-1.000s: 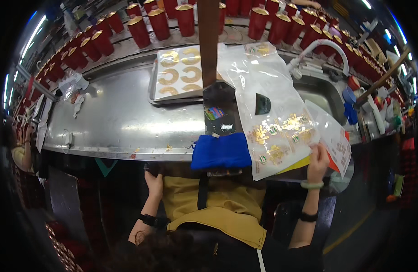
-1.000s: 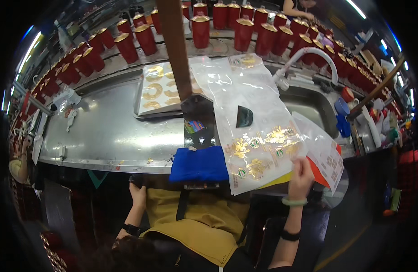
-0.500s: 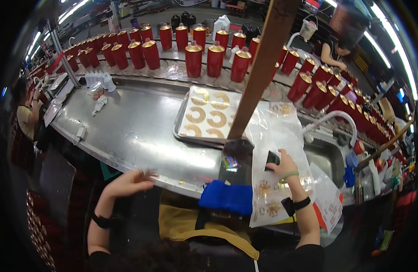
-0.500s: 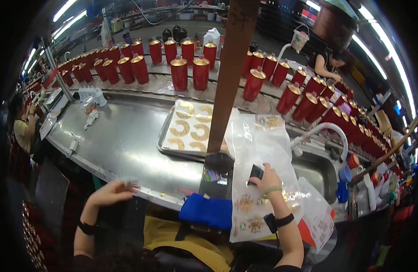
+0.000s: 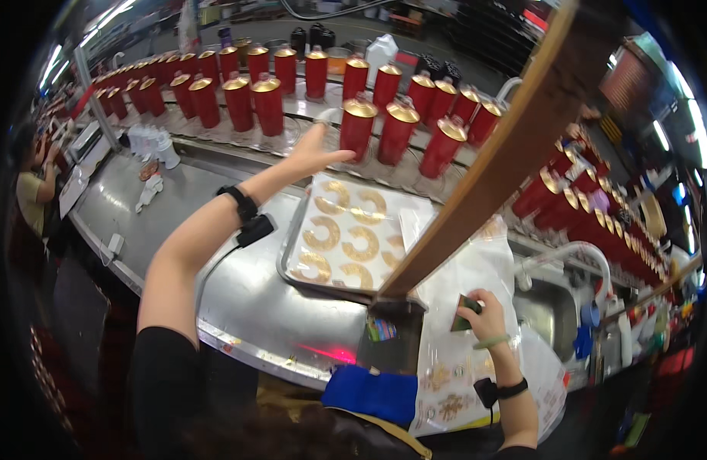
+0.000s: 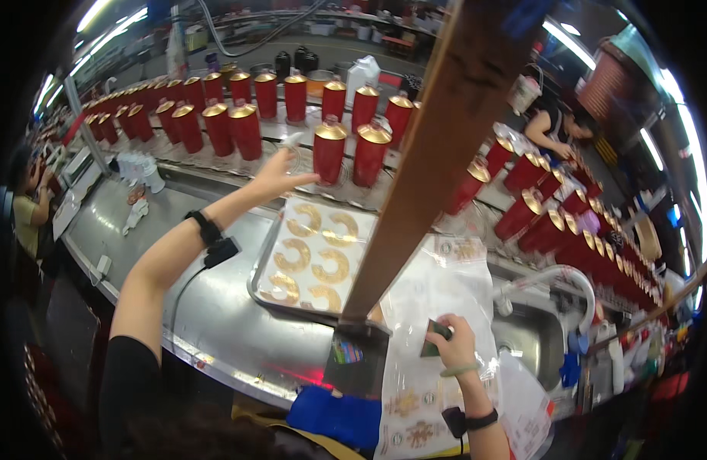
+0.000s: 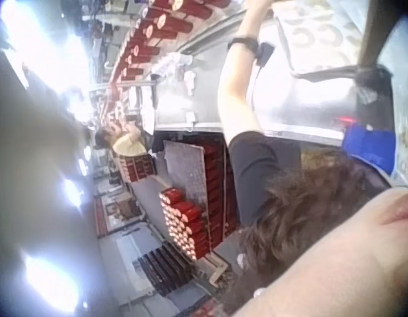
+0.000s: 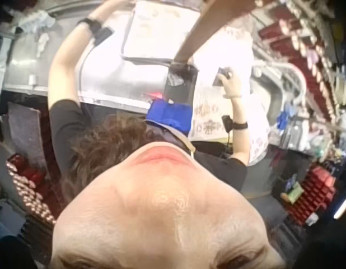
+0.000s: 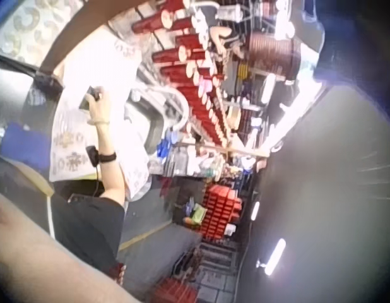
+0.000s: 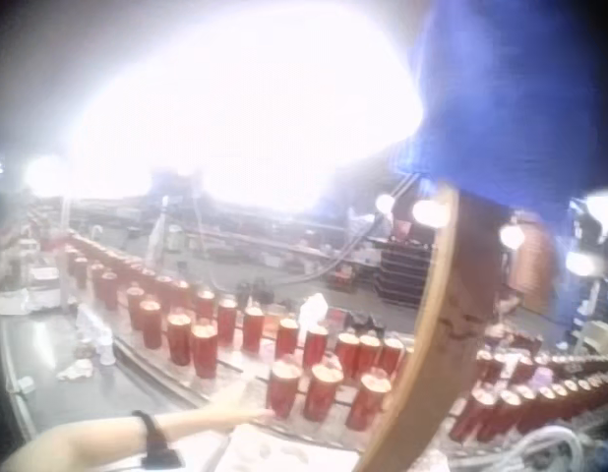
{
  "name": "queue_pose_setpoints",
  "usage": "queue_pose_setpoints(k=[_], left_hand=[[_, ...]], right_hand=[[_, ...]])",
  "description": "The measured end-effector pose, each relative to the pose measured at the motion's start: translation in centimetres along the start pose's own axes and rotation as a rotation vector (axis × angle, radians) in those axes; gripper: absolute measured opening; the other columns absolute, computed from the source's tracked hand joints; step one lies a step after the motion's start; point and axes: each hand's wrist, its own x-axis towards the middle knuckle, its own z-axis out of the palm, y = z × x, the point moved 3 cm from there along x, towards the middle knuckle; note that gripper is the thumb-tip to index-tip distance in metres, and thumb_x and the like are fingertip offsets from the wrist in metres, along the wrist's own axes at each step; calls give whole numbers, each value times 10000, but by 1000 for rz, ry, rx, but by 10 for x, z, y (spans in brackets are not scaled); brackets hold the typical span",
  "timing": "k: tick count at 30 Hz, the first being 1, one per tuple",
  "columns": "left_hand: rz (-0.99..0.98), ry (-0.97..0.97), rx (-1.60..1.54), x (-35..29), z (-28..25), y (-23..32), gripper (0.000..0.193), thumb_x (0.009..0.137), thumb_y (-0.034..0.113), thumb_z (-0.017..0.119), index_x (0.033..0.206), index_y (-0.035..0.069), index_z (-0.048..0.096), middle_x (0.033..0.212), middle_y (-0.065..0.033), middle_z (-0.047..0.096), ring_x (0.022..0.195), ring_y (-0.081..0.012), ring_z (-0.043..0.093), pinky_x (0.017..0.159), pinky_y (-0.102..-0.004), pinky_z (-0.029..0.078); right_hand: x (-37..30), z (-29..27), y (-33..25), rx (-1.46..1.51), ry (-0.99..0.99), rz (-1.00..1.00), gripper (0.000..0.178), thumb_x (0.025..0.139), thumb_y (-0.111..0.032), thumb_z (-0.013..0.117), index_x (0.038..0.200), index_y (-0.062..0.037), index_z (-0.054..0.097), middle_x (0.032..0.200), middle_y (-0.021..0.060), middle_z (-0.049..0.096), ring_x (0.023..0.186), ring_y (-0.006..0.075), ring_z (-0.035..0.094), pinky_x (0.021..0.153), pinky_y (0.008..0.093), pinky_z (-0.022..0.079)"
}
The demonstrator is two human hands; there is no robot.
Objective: Applying labels and decorative stickers to red liquor bottles on an assembly line.
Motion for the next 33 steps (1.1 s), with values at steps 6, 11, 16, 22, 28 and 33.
queue_pose_setpoints(k=[6, 11, 16, 22, 28, 33], left_hand=[[-22, 270, -214, 83, 53, 0, 1079, 780, 506, 838, 1475, -140, 324, 1497, -340, 408, 1391, -458, 430, 1163, -446, 366], [202, 594, 61, 98, 49, -22, 833, 922, 478, 699, 1393, -157, 440, 1530, -351, 354, 1429, -462, 350, 1187, -513, 285], [205, 736, 752, 130, -17, -63, 861, 861, 524, 739, 1351, -139, 491, 1523, -308, 397, 1423, -433, 362, 1186, -558, 260], [-30, 519, 577, 148, -15, -91, 703, 683, 397, 890, 1199, 4, 617, 1140, -154, 661, 1119, -343, 598, 942, -431, 507], [51, 734, 563, 141, -16, -112, 572, 615, 249, 872, 1097, 48, 639, 1034, -116, 621, 1022, -342, 597, 880, -453, 497], [48, 718, 463, 139, 25, -84, 563, 635, 291, 878, 1075, 29, 645, 1113, -139, 581, 1032, -351, 598, 882, -459, 509]], right_hand=[[32, -24, -35, 347, -72, 59, 153, 877, -25, 681, 1030, -18, 688, 937, 33, 672, 874, 114, 632, 810, 276, 520], [51, -33, -19, 454, -51, 124, 120, 952, -77, 642, 1065, -44, 619, 887, -40, 551, 811, 74, 489, 764, 245, 417], [74, -23, -36, 206, 75, -30, 106, 967, -103, 645, 1015, -10, 627, 865, -28, 540, 766, 78, 458, 691, 264, 398], [122, -14, -61, 84, 11, -416, 191, 997, -84, 595, 1136, 34, 651, 1018, 115, 692, 939, 213, 645, 853, 348, 503], [223, 13, -153, 88, 28, -560, 184, 984, -84, 639, 1157, -28, 667, 960, 98, 667, 848, 202, 644, 797, 336, 512], [290, 13, -168, -328, 246, -637, 567, 886, -242, 776, 1390, -117, 547, 1163, 173, 549, 1015, 374, 627, 885, 451, 521]])
